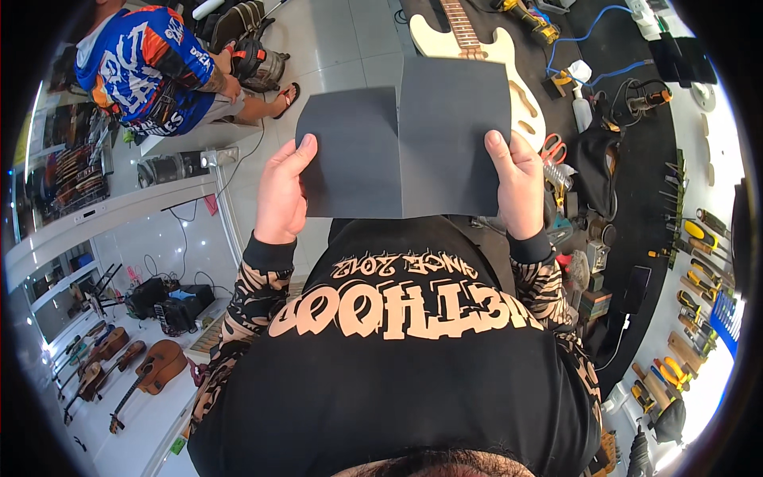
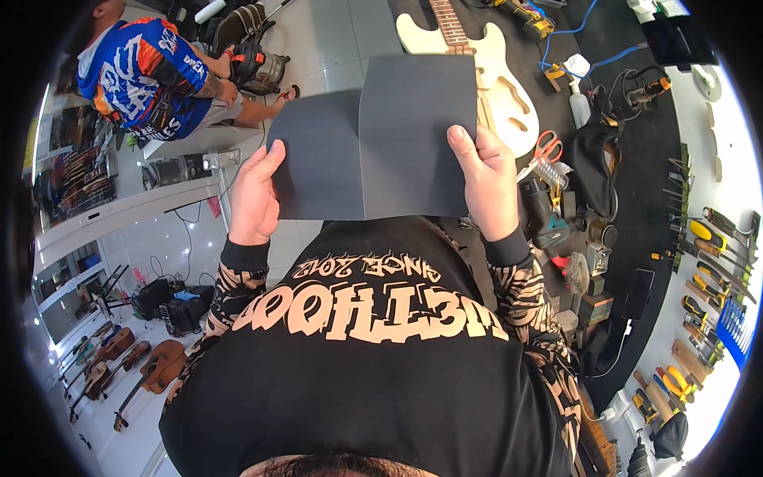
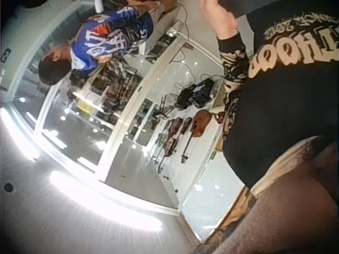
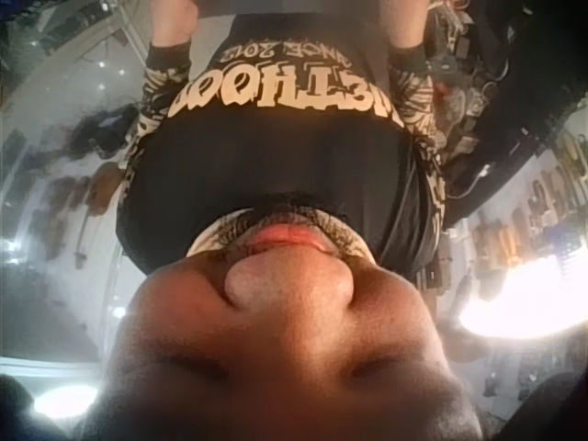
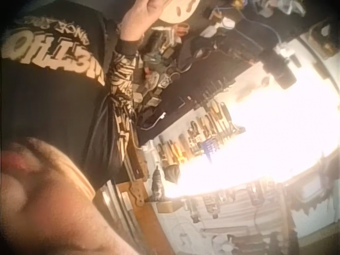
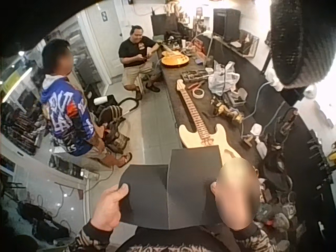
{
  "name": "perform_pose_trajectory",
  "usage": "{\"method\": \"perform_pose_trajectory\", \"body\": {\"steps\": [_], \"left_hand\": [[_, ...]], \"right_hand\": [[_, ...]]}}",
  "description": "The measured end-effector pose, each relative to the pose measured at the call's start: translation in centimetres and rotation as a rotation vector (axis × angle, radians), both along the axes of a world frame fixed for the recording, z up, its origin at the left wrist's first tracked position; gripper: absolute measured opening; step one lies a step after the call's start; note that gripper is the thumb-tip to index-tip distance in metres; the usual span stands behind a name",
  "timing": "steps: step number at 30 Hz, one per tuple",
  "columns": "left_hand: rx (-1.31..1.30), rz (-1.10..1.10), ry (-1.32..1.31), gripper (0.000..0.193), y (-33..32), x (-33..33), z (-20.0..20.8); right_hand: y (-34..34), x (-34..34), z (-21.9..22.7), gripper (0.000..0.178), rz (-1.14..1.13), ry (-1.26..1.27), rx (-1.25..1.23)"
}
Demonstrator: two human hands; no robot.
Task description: The person manipulates a small orbital sander and then folds and prepares a sheet of sandpaper by hand.
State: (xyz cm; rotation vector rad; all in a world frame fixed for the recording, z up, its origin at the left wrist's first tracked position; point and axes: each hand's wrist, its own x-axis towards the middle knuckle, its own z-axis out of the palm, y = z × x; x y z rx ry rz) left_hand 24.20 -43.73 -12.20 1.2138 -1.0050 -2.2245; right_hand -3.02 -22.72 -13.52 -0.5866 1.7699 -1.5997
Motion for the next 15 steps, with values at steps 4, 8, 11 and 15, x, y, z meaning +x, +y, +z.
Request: {"method": "perform_pose_trajectory", "body": {"steps": [4, 8, 11, 15], "left_hand": [[-0.093, 0.191, -0.094, 0.039, -3.4, 2.9, -2.4], [-0.255, 0.113, -0.207, 0.039, -5.8, 5.1, -2.2], [-0.14, 0.06, -0.07, 0.034, -5.8, 1.8, -2.6], [-0.161, -0.039, -0.014, 0.031, -4.7, -3.0, -3.5]], "right_hand": [[2.3, -3.6, 2.0, 0.026, -0.442, 0.096, -0.132], [8.3, -9.8, 3.5, 0.02, -0.474, 0.196, -0.076], [10.3, -10.7, -0.5, 0.023, -0.322, 0.166, 0.139], [10.6, -7.3, -4.8, 0.042, -0.267, 0.374, 0.479]]}}
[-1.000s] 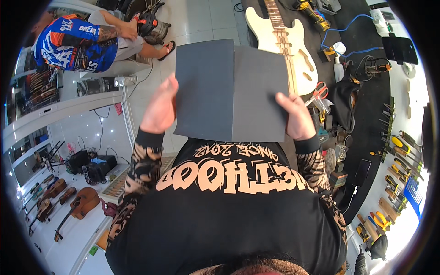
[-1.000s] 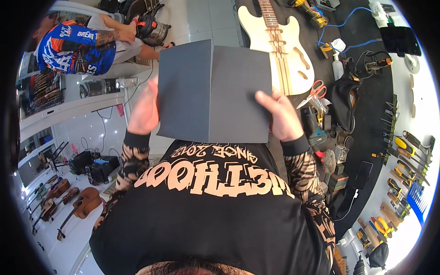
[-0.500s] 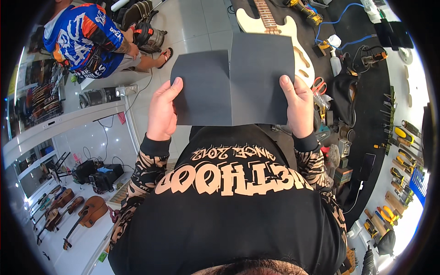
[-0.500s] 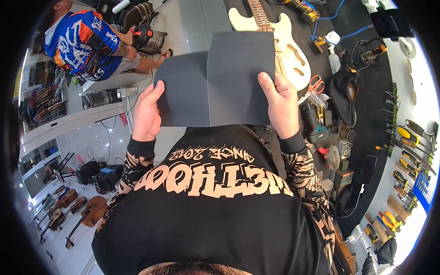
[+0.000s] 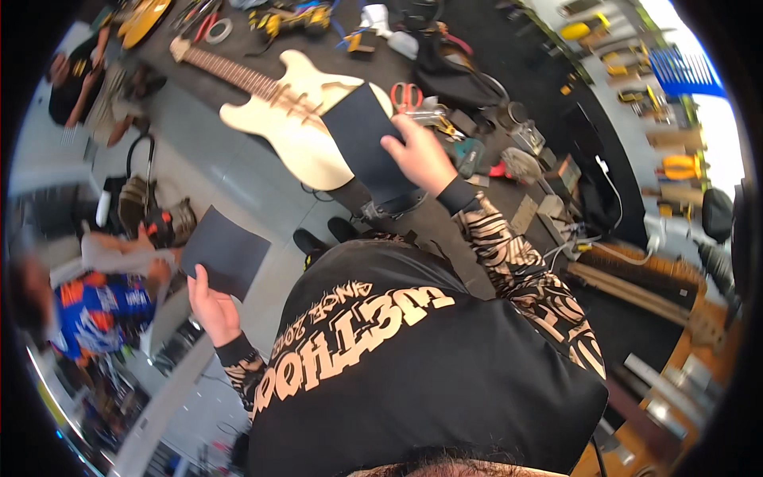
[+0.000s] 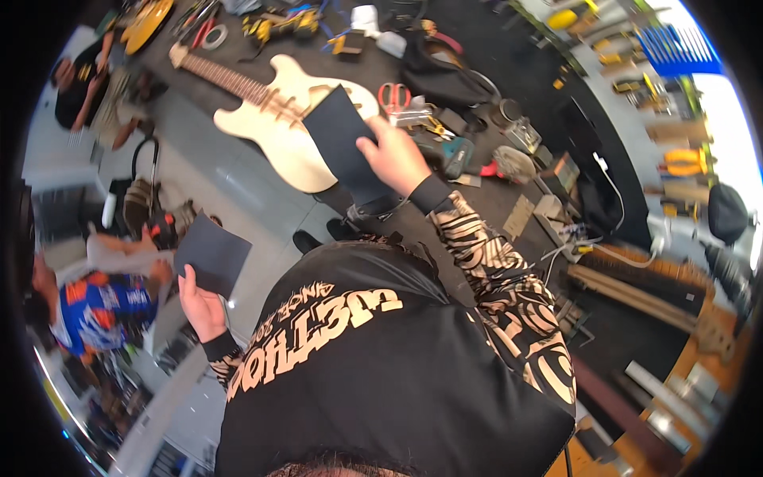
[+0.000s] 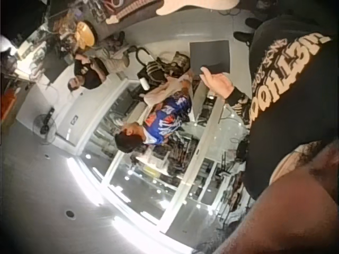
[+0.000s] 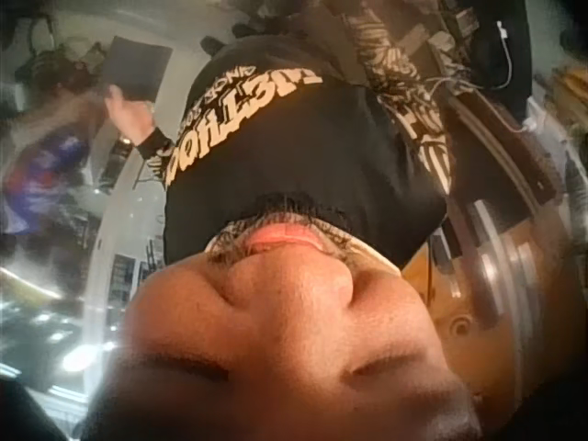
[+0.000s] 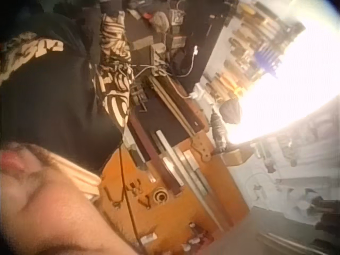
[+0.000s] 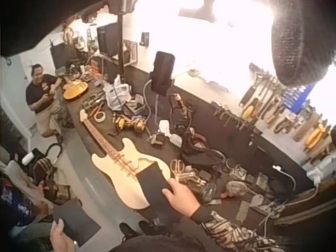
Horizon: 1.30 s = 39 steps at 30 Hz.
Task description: The person manipulates a small orbital sander and then folds and prepares a sheet of sandpaper by hand.
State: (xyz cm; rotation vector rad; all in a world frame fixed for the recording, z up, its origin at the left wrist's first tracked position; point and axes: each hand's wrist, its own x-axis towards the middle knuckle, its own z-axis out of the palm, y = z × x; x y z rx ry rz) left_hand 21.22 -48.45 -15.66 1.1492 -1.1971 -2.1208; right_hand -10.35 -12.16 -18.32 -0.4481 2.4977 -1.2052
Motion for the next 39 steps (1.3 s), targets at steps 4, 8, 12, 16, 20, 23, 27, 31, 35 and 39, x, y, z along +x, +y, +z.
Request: {"method": "perform_pose_trajectory", "body": {"steps": [4, 8, 12, 16, 20, 23, 27, 31, 35, 39], "left_hand": [[-0.119, -0.244, 0.057, 0.029, 1.3, -4.3, 0.6], [-0.205, -0.354, 0.127, 0.028, 1.2, -5.6, 0.4], [-0.244, -0.484, 0.13, 0.021, 2.0, -7.5, 1.1], [-0.258, -0.541, 0.154, 0.021, 4.7, -9.4, 1.7], [-0.265, -0.66, 0.139, 0.029, 6.3, -11.6, 3.1], [-0.353, -0.657, 0.133, 0.029, 5.9, -10.5, 4.0], [-0.411, -0.749, 0.096, 0.026, 4.5, -10.9, 5.3], [-0.482, -0.829, 0.037, 0.033, 3.1, -10.1, 8.7], [-1.013, -0.487, 0.116, 0.06, 1.1, -8.6, 11.9], [-0.307, -0.302, 0.196, 0.053, 2.0, -5.9, 12.3]], "right_hand": [[4.9, 2.8, -5.7, 0.059, -0.263, -0.137, -0.37], [9.5, 4.9, -3.4, 0.074, -0.546, -0.102, -0.511], [16.1, 3.9, -5.5, 0.072, -0.809, 0.206, -0.543], [24.1, -0.6, -7.6, 0.056, -0.901, 0.138, -0.494], [34.1, 0.0, -10.4, 0.071, -0.96, 0.404, 0.504], [28.7, 1.1, -6.6, 0.078, -0.976, 0.572, 0.753], [4.0, 6.1, 8.5, 0.049, -0.292, 0.493, -0.229], [-10.2, 10.7, 12.3, 0.093, 0.335, 0.499, -0.17], [-14.6, 9.6, 13.0, 0.067, 0.337, 0.046, -0.331], [-16.0, 8.9, 13.0, 0.046, 0.33, -0.387, -0.791]]}}
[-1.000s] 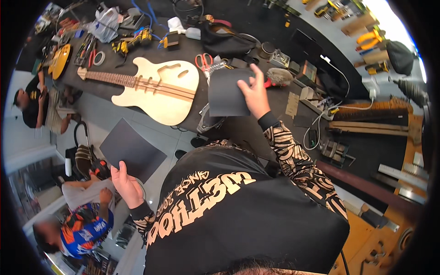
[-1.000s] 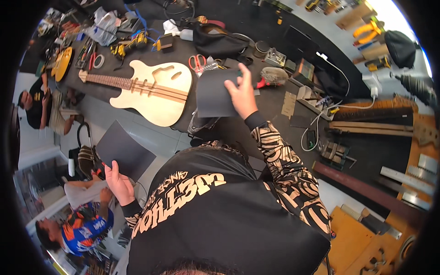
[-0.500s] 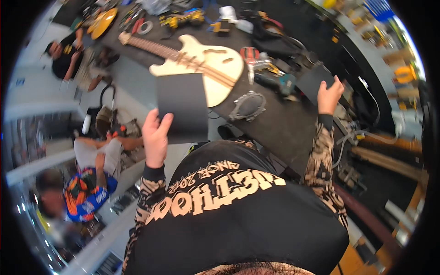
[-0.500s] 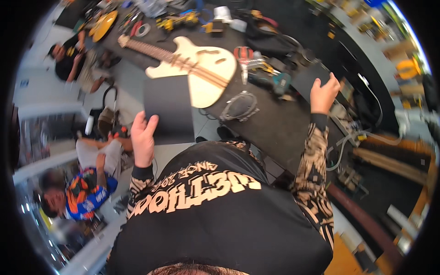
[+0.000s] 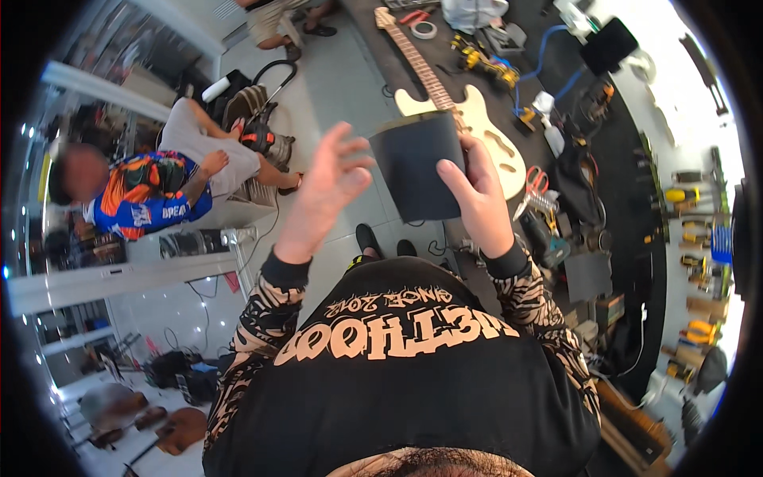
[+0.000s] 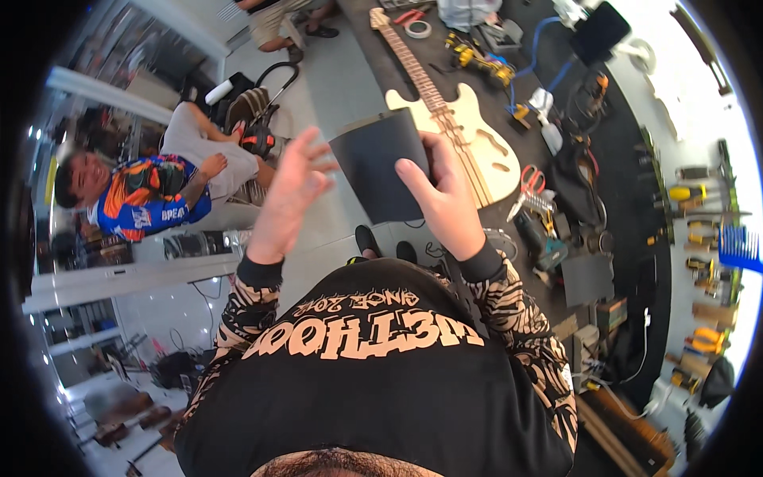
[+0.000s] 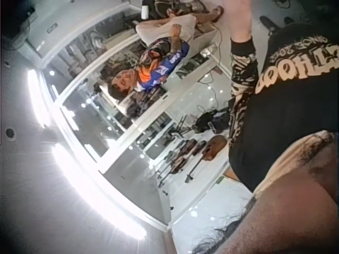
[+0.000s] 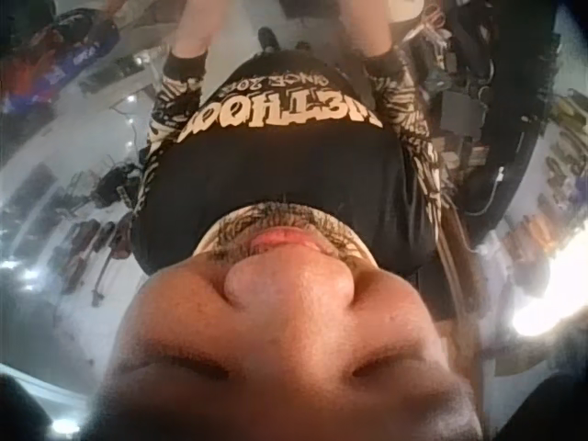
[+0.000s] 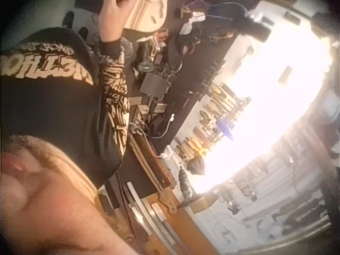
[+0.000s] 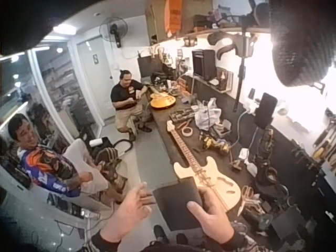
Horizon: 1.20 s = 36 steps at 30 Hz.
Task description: The person manipulates a small orbital sander and then folds and prepares a sheet of sandpaper by hand.
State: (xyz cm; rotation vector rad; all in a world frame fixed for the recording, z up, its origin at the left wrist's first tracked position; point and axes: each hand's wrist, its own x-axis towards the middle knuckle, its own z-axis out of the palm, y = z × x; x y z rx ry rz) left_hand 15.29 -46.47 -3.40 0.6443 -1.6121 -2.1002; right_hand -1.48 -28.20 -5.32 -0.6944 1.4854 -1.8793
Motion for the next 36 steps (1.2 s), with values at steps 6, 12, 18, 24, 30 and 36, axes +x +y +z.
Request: {"method": "perform_pose_trajectory", "body": {"steps": [6, 12, 18, 24, 30, 36], "left_hand": [[0.031, 0.064, 0.021, 0.023, 1.9, -0.9, -1.5], [-0.116, 0.072, 0.024, 0.017, 3.3, -0.8, -1.1], [-0.052, 0.076, 0.083, 0.019, 4.3, -2.0, 0.2], [-0.049, 0.127, 0.1, 0.02, 4.6, -2.7, 0.3], [-0.087, 0.173, 0.075, 0.018, 4.7, -3.1, 0.3], [-0.071, 0.184, 0.077, 0.014, 4.6, -3.0, -0.3]], "right_hand": [[0.2, 1.9, -1.2, 0.046, 0.086, -0.078, -0.009], [0.4, 2.1, 1.0, 0.047, -0.051, -0.015, 0.008], [1.2, 2.5, 3.1, 0.039, -0.136, -0.035, -0.004], [1.6, 2.1, 3.3, 0.036, -0.129, -0.048, 0.02], [1.5, 1.7, 2.8, 0.037, -0.105, -0.035, 0.046], [1.3, 1.6, 2.2, 0.037, -0.108, -0.061, 0.045]]}}
